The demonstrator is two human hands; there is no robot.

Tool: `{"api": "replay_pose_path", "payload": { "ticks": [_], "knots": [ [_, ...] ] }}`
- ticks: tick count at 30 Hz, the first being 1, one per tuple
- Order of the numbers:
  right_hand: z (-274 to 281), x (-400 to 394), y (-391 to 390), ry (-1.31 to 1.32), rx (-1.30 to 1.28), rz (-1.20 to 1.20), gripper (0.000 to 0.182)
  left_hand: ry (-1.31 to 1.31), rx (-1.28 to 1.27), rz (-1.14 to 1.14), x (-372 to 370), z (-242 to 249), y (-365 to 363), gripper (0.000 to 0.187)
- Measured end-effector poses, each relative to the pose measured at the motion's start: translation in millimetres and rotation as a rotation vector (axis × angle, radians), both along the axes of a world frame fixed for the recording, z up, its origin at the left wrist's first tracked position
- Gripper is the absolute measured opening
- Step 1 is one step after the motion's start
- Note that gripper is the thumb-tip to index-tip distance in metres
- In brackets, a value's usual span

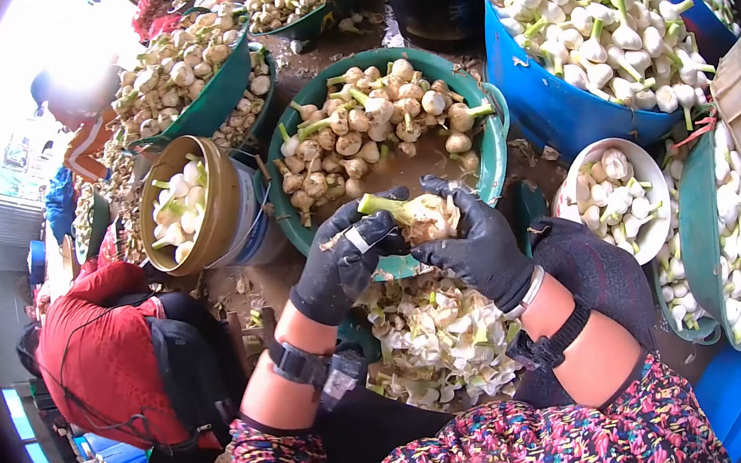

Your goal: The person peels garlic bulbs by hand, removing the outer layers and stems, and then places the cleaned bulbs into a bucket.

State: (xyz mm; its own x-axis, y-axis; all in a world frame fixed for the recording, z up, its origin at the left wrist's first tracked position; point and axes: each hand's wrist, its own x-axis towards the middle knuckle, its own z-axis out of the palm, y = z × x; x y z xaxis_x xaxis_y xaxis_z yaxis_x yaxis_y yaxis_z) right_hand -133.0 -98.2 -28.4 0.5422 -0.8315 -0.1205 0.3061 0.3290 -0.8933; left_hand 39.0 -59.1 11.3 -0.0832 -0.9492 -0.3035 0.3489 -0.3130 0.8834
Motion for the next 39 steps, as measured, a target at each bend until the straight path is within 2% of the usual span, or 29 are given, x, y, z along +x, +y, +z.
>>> {"api": "replay_pose_path", "payload": {
  "ticks": [1, 2, 4, 6, 8, 9, 10, 11, 12, 14, 17, 18, 19, 20, 21, 22, 23, 24, 25, 26, 28, 30, 32, 34, 37, 39],
  "knots": [
    [1, -1, 3, 0.062, -0.17, -0.068, 0.072, 0.05, -0.004, 0.09, -8, 3, 5, 0.034],
    [4, -5, 4, 0.052, -0.174, -0.066, 0.072, 0.102, -0.006, 0.178, -16, 5, 9, 0.033],
    [13, -12, 4, 0.448, -0.885, -0.18, 0.066, 0.08, -0.011, 0.24, -27, 4, 14, 0.031],
    [10, -13, 6, 0.38, -0.845, -0.216, 0.064, 0.006, -0.069, 0.319, -30, -5, 17, 0.029],
    [3, -14, 11, 0.254, -0.548, -0.126, 0.063, -0.037, -0.053, 0.324, -33, -1, 24, 0.027],
    [1, -15, 13, 0.252, -0.544, -0.129, 0.063, 0.029, -0.037, 0.341, -35, 2, 27, 0.023],
    [0, -15, 14, 0.153, -0.403, -0.098, 0.061, 0.096, -0.023, 0.359, -37, 4, 28, 0.02],
    [0, -14, 15, 0.055, -0.262, -0.065, 0.058, 0.093, -0.022, 0.358, -36, 5, 28, 0.02],
    [2, -14, 16, 0.052, -0.259, -0.066, 0.058, 0.101, -0.049, 0.351, -33, 4, 30, 0.02],
    [7, -13, 17, -0.108, -0.047, -0.027, 0.048, 0.107, -0.074, 0.346, -30, 1, 31, 0.021],
    [4, -12, 11, -0.037, 0.07, 0.002, 0.038, 0.008, -0.046, 0.382, -30, -1, 30, 0.022],
    [4, -13, 10, -0.037, 0.072, 0.001, 0.038, -0.2, -0.081, 0.322, -30, -2, 31, 0.02],
    [3, -14, 8, -0.16, 0.312, 0.07, 0.034, -0.406, -0.114, 0.262, -29, -2, 32, 0.02],
    [1, -17, 7, -0.282, 0.557, 0.14, 0.033, -0.404, -0.106, 0.263, -27, -3, 33, 0.02],
    [4, -22, 2, -0.455, 0.661, 0.357, 0.034, -0.671, -0.259, 0.194, -23, -4, 32, 0.023],
    [8, -23, 6, -0.454, 0.668, 0.358, 0.034, -0.937, -0.414, 0.121, -19, -7, 32, 0.028],
    [15, -23, 9, -0.392, 0.738, 0.429, 0.033, -0.983, -0.514, 0.105, -17, -14, 32, 0.035],
    [18, -21, 13, -0.328, 0.805, 0.502, 0.032, -1.14, -0.579, 0.032, -19, -11, 29, 0.038],
    [13, -15, 20, -0.275, 0.77, 0.39, 0.029, -1.179, -0.573, 0.016, -22, -12, 30, 0.039],
    [14, -15, 19, -0.277, 0.775, 0.39, 0.029, -1.218, -0.568, -0.005, -24, -13, 30, 0.041],
    [20, -18, 14, -0.441, 0.735, 0.469, 0.026, -0.709, -0.41, 0.253, -27, -29, 35, 0.044],
    [2, -15, 10, -0.514, 0.731, 0.432, 0.026, -0.102, -0.149, 0.319, -11, -37, 41, 0.045],
    [-5, -15, 6, -0.419, 0.562, 0.383, 0.031, -0.082, -0.067, 0.25, -18, -6, 46, 0.045],
    [-1, -12, 8, -0.408, 0.551, 0.357, 0.029, 0.067, -0.128, 0.269, -31, 6, 47, 0.046],
    [1, -11, 12, -0.386, 0.568, 0.269, 0.024, -0.042, -0.117, 0.312, -32, 5, 48, 0.036],
    [-1, -12, 16, -0.008, -0.136, 0.045, 0.023, -0.097, -0.08, 0.314, -29, 5, 48, 0.028]
  ]
}}
